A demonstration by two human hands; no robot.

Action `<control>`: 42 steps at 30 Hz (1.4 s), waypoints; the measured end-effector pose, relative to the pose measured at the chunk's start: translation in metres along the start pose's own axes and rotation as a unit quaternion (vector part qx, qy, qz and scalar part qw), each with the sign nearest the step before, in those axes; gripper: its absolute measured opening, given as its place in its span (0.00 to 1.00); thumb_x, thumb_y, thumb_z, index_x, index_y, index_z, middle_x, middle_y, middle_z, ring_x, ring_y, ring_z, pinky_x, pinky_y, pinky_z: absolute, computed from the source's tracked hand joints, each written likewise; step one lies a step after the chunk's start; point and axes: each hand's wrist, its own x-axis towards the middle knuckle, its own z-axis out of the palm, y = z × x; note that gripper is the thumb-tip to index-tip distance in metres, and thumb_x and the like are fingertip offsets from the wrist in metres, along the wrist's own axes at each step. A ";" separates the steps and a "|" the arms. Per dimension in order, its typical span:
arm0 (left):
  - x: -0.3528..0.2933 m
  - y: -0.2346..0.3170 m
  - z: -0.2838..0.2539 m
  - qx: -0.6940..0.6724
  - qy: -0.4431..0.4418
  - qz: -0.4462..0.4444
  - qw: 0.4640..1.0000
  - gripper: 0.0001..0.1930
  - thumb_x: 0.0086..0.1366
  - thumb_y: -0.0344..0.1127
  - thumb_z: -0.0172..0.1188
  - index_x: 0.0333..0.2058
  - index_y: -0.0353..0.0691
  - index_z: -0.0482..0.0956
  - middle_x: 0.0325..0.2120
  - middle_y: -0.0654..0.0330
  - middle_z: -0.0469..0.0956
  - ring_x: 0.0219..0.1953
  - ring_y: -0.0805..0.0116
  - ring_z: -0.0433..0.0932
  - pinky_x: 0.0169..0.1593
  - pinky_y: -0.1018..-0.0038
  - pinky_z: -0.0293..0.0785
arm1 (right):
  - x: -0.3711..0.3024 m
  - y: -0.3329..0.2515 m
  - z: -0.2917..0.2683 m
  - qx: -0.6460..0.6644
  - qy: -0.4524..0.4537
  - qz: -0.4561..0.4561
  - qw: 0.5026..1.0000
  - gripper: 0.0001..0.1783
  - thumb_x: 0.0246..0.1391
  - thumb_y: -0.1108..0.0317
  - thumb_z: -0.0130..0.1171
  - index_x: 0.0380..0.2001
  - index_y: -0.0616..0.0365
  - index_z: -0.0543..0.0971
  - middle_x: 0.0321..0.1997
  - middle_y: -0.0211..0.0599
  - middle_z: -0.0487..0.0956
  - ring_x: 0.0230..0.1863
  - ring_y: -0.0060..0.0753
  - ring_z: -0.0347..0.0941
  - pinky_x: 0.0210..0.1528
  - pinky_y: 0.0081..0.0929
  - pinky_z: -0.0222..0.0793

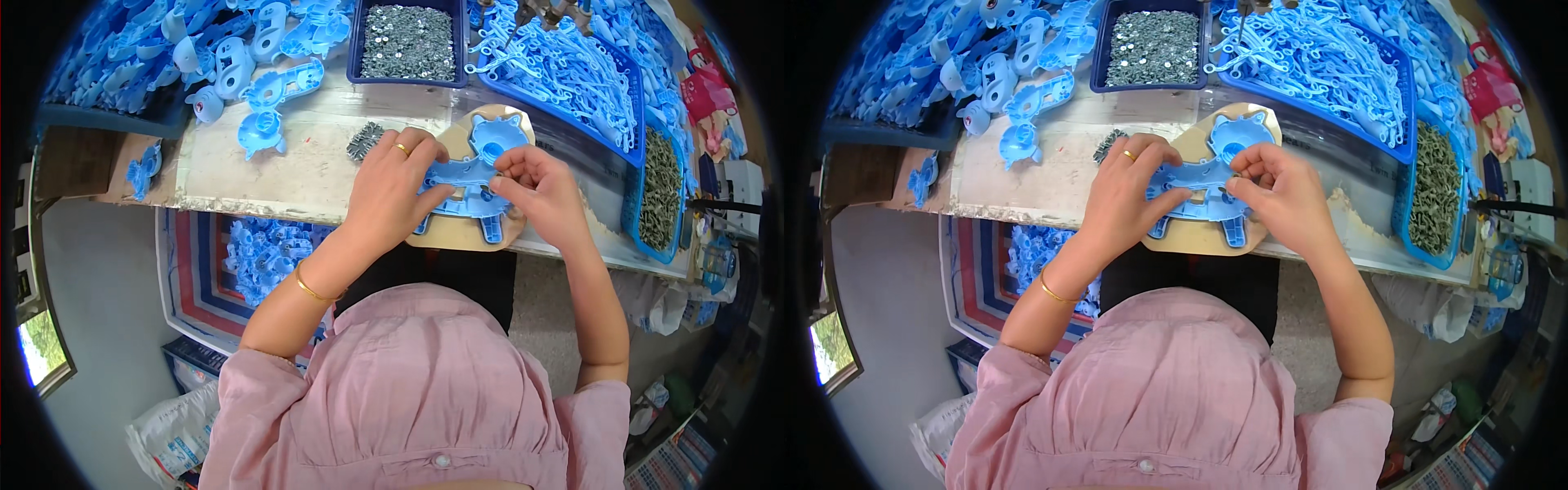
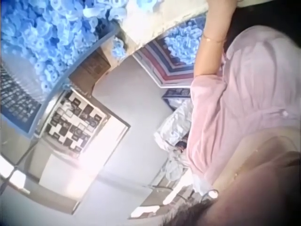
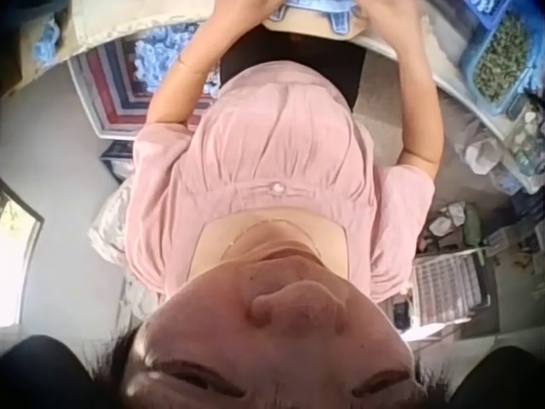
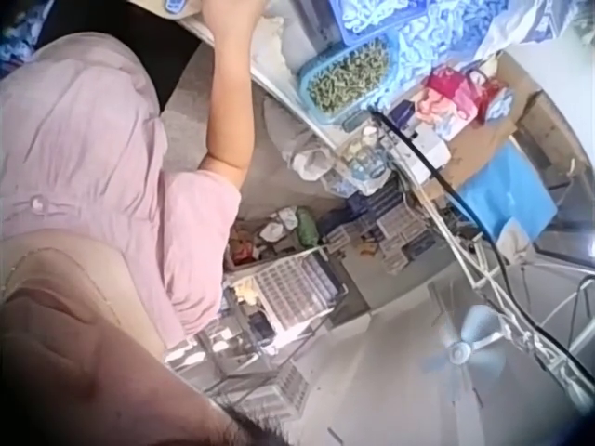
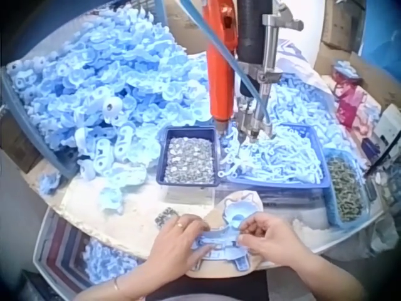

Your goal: Assembling blue plastic toy figures at a factory workbench using specialized assembly tools and small metal components.

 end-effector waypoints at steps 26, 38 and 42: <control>0.022 0.007 -0.022 0.042 0.021 0.004 0.999 0.09 0.58 0.41 0.69 0.33 0.43 0.83 0.33 0.59 0.80 0.39 0.55 0.77 0.41 0.61 0.74 | 0.072 -0.111 0.026 -0.188 0.404 -0.522 0.727 0.19 0.56 0.72 0.63 0.51 0.60 0.74 0.34 0.38 0.78 0.33 0.33 0.75 0.35 0.32 0.71; 0.127 -0.091 -0.013 0.225 -0.004 0.003 0.974 0.12 0.53 0.47 0.71 0.30 0.47 0.85 0.30 0.60 0.81 0.42 0.57 0.79 0.42 0.61 0.77 | 0.168 -0.152 0.006 -0.216 0.552 -0.490 0.639 0.36 0.50 0.76 0.65 0.61 0.67 0.62 0.56 0.56 0.68 0.55 0.55 0.69 0.58 0.45 0.66; 0.132 -0.096 -0.011 0.227 -0.033 0.012 0.973 0.14 0.52 0.50 0.72 0.30 0.48 0.86 0.31 0.60 0.82 0.42 0.58 0.79 0.43 0.61 0.76 | 0.141 -0.170 0.006 -0.020 0.449 -0.455 0.769 0.37 0.47 0.73 0.70 0.59 0.62 0.64 0.50 0.45 0.74 0.41 0.33 0.77 0.39 0.28 0.76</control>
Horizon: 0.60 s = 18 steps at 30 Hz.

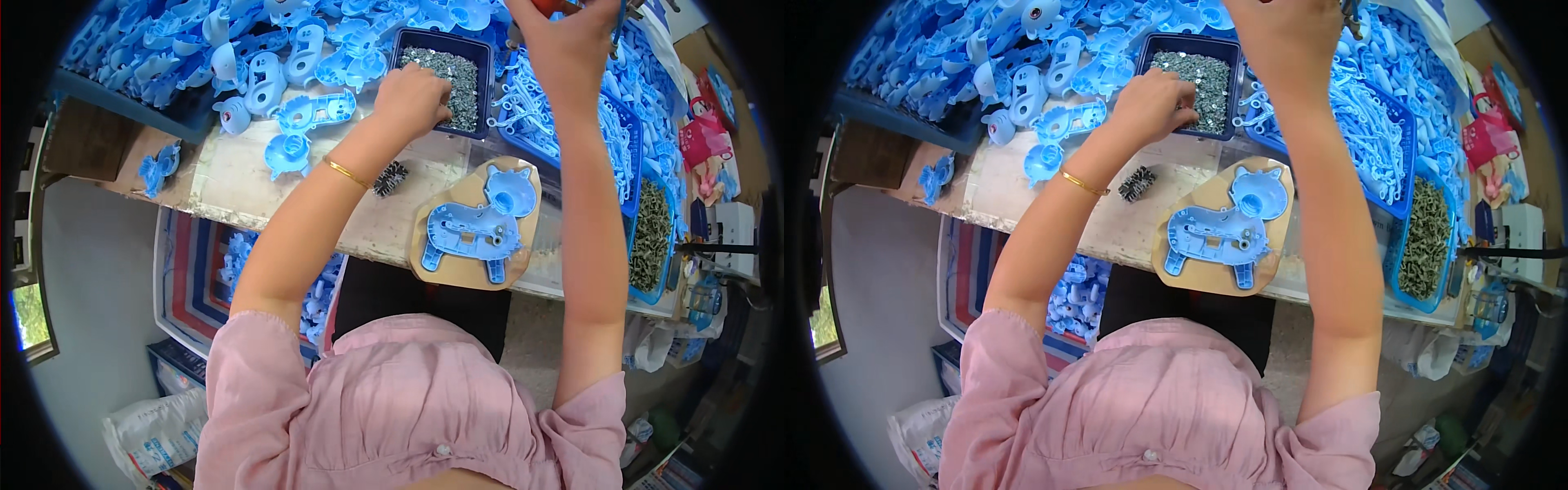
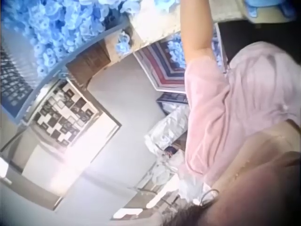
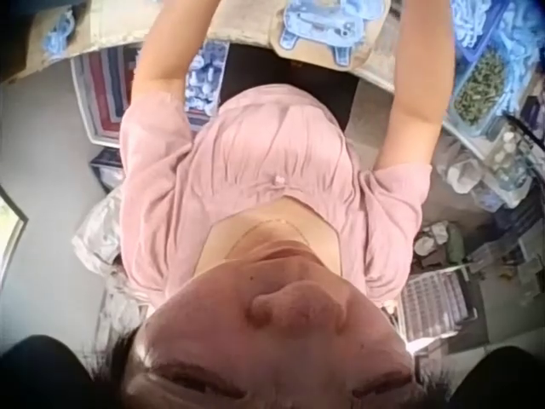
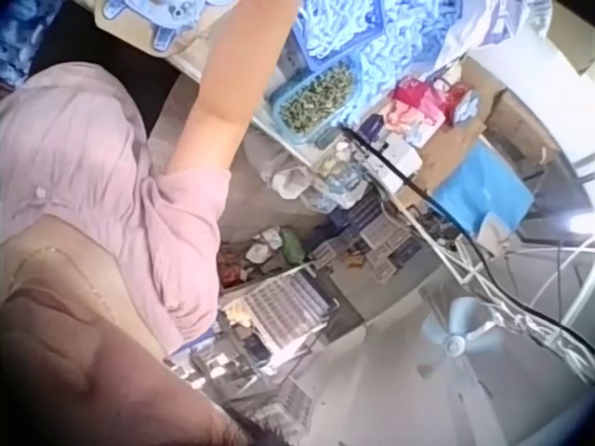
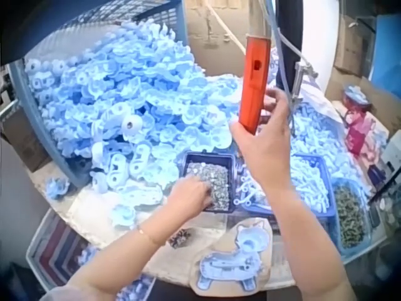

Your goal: Assembling blue plastic toy figures at a factory workbench using specialized assembly tools and small metal components.

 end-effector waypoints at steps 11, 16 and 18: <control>-0.011 -0.005 0.000 0.026 0.111 0.071 0.991 0.10 0.61 0.48 0.64 0.30 0.49 0.86 0.28 0.64 0.82 0.37 0.60 0.80 0.36 0.63 0.78 | 0.009 -0.039 -0.065 0.087 -0.294 0.196 0.931 0.36 0.46 0.77 0.70 0.57 0.61 0.65 0.42 0.37 0.79 0.36 0.25 0.77 0.43 0.25 0.76; -0.019 0.005 -0.013 -0.041 0.100 0.053 0.993 0.10 0.62 0.47 0.65 0.32 0.49 0.85 0.29 0.66 0.82 0.36 0.61 0.80 0.36 0.65 0.77 | 0.006 -0.041 -0.071 0.263 -0.334 0.249 0.870 0.31 0.47 0.79 0.66 0.55 0.62 0.67 0.41 0.39 0.80 0.41 0.28 0.78 0.53 0.28 0.74; -0.026 0.016 -0.019 -0.074 0.078 0.056 0.993 0.09 0.62 0.46 0.65 0.33 0.49 0.85 0.30 0.66 0.82 0.35 0.61 0.80 0.37 0.67 0.77 | -0.001 -0.051 -0.076 0.305 -0.328 0.300 0.842 0.27 0.47 0.80 0.63 0.52 0.63 0.69 0.36 0.37 0.80 0.39 0.27 0.78 0.47 0.26 0.74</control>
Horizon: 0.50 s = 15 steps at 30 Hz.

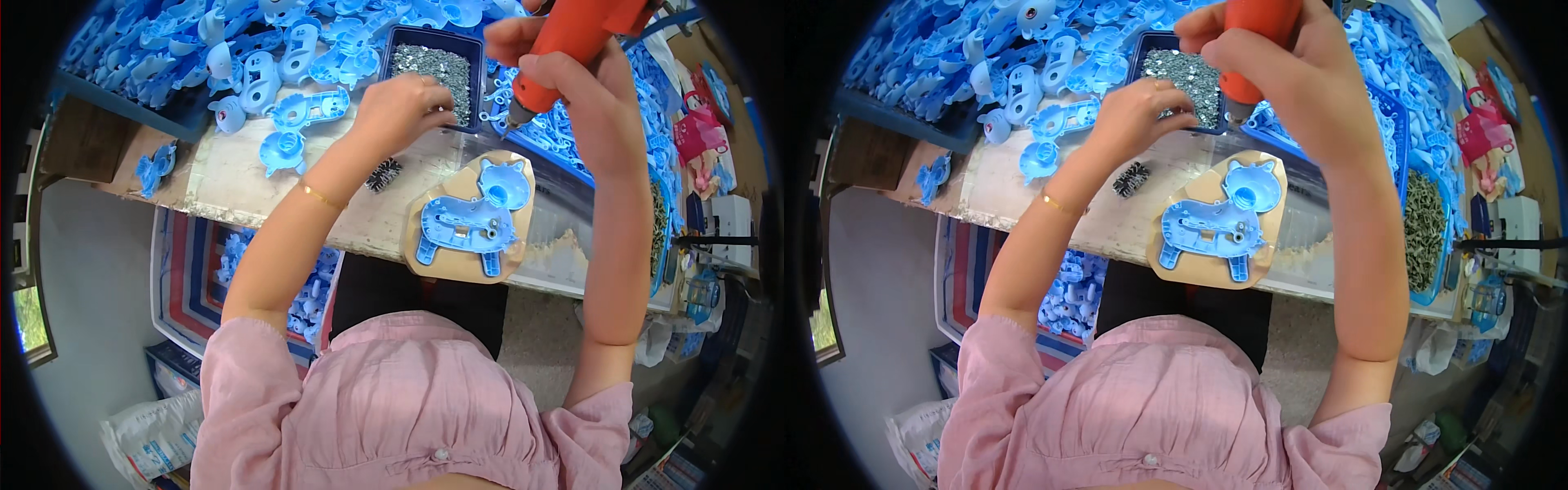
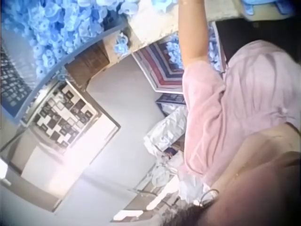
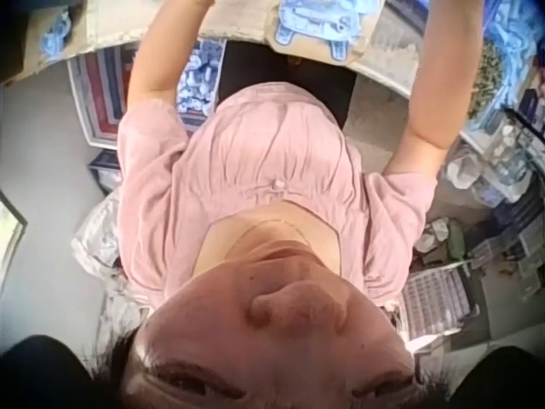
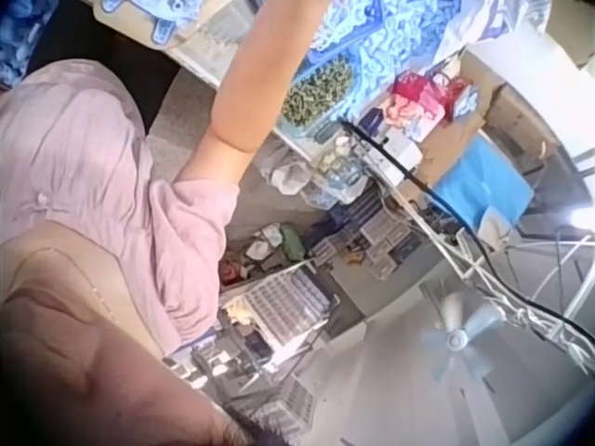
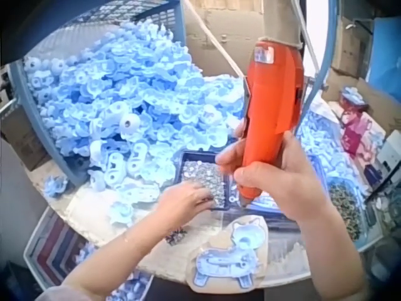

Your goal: Assembling blue plastic toy figures at a factory workbench using specialized assembly tools and small metal components.

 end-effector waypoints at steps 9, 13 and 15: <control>-0.043 0.064 0.001 -0.223 0.050 0.037 0.973 0.09 0.57 0.43 0.71 0.31 0.47 0.85 0.29 0.66 0.82 0.35 0.63 0.80 0.36 0.67 0.77 | -0.031 0.039 0.002 0.048 -0.015 -0.067 0.996 0.19 0.56 0.73 0.59 0.51 0.63 0.71 0.26 0.35 0.76 0.27 0.26 0.71 0.32 0.26 0.67; -0.048 0.072 0.002 -0.285 0.048 0.001 0.957 0.09 0.58 0.42 0.71 0.32 0.45 0.85 0.28 0.65 0.82 0.34 0.62 0.79 0.36 0.66 0.76 | -0.035 0.034 0.015 -0.007 0.023 -0.093 0.995 0.14 0.58 0.72 0.55 0.47 0.63 0.72 0.20 0.31 0.71 0.21 0.22 0.66 0.29 0.25 0.63; -0.051 0.075 -0.001 -0.311 0.032 -0.026 0.950 0.09 0.58 0.42 0.70 0.33 0.45 0.85 0.28 0.64 0.82 0.34 0.62 0.79 0.36 0.66 0.76 | -0.036 0.035 0.014 0.001 0.017 -0.089 0.996 0.14 0.59 0.71 0.55 0.47 0.63 0.72 0.20 0.32 0.71 0.21 0.22 0.66 0.28 0.25 0.63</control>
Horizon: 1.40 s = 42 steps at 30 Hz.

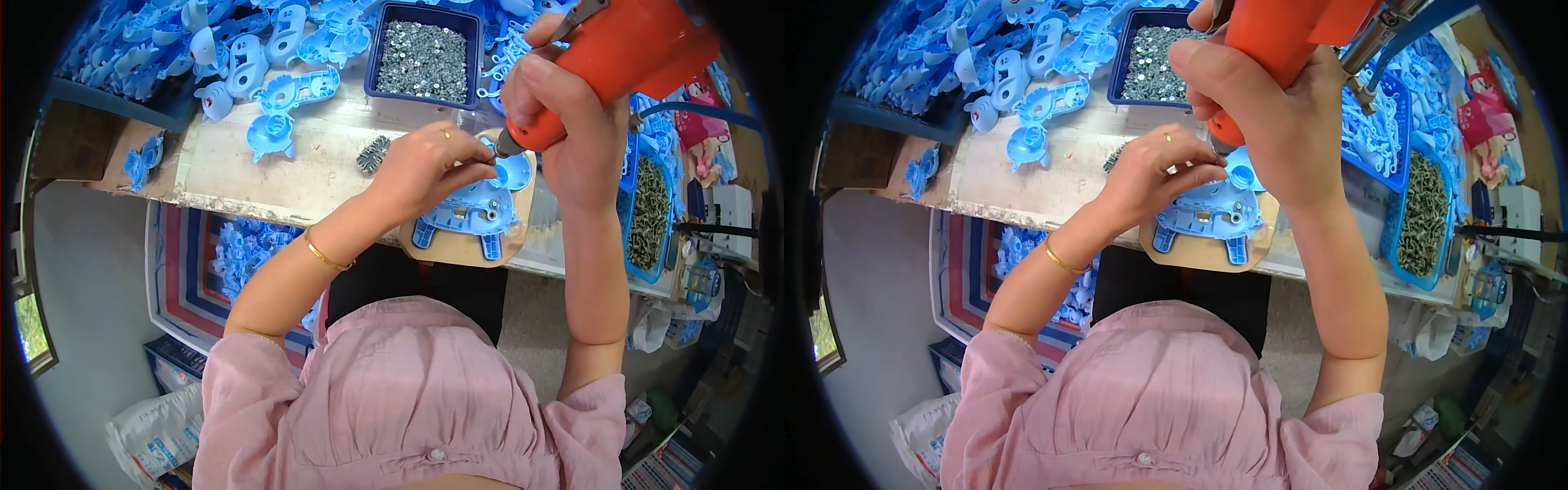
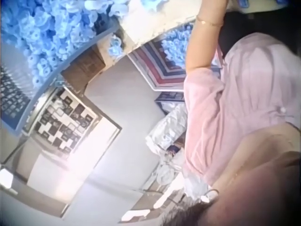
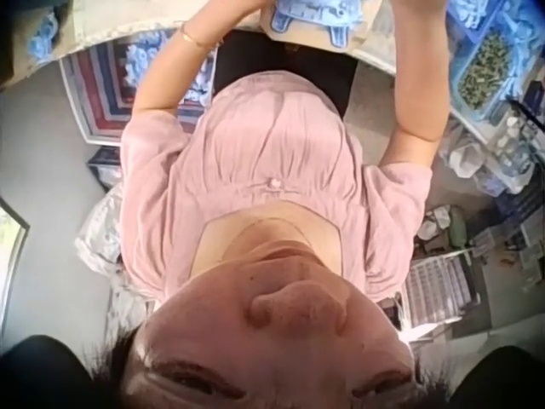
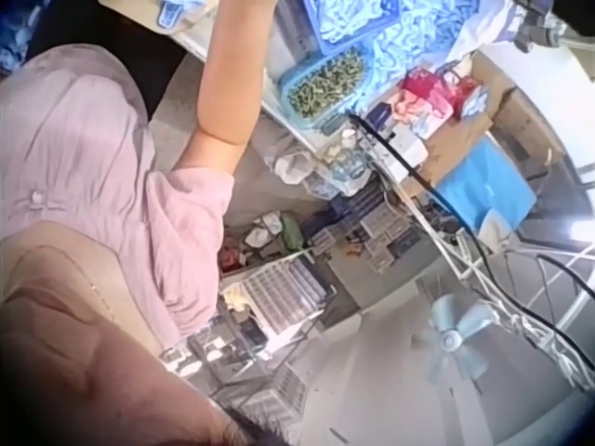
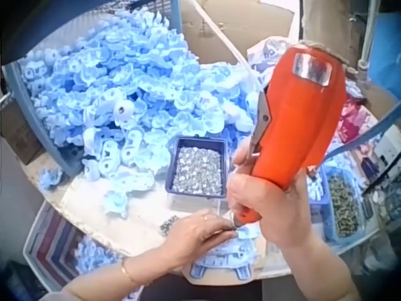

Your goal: Assembling blue plastic toy figures at a factory workbench using specialized assembly tools and small metal components.

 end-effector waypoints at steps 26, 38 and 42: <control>-0.055 0.003 -0.012 0.157 -0.057 -0.031 0.985 0.39 0.45 0.47 0.77 0.55 0.39 0.74 0.55 0.55 0.75 0.60 0.51 0.70 0.62 0.59 0.66 | -0.046 0.051 0.030 0.030 0.023 0.080 0.996 0.12 0.56 0.75 0.58 0.43 0.66 0.73 0.25 0.33 0.75 0.24 0.22 0.71 0.29 0.22 0.67; -0.054 0.004 -0.008 0.154 -0.056 -0.043 0.986 0.39 0.45 0.45 0.77 0.56 0.40 0.73 0.55 0.56 0.76 0.60 0.52 0.70 0.62 0.58 0.65 | -0.052 0.059 0.038 -0.003 0.061 0.032 0.998 0.06 0.53 0.77 0.58 0.35 0.63 0.73 0.25 0.31 0.74 0.21 0.18 0.70 0.25 0.19 0.66; -0.053 0.006 -0.009 0.158 -0.058 -0.037 0.985 0.39 0.46 0.46 0.77 0.56 0.40 0.72 0.55 0.55 0.76 0.60 0.51 0.70 0.63 0.58 0.65 | -0.045 0.046 0.030 0.017 0.017 0.061 0.998 0.10 0.54 0.78 0.58 0.40 0.64 0.73 0.27 0.31 0.74 0.24 0.18 0.71 0.27 0.19 0.67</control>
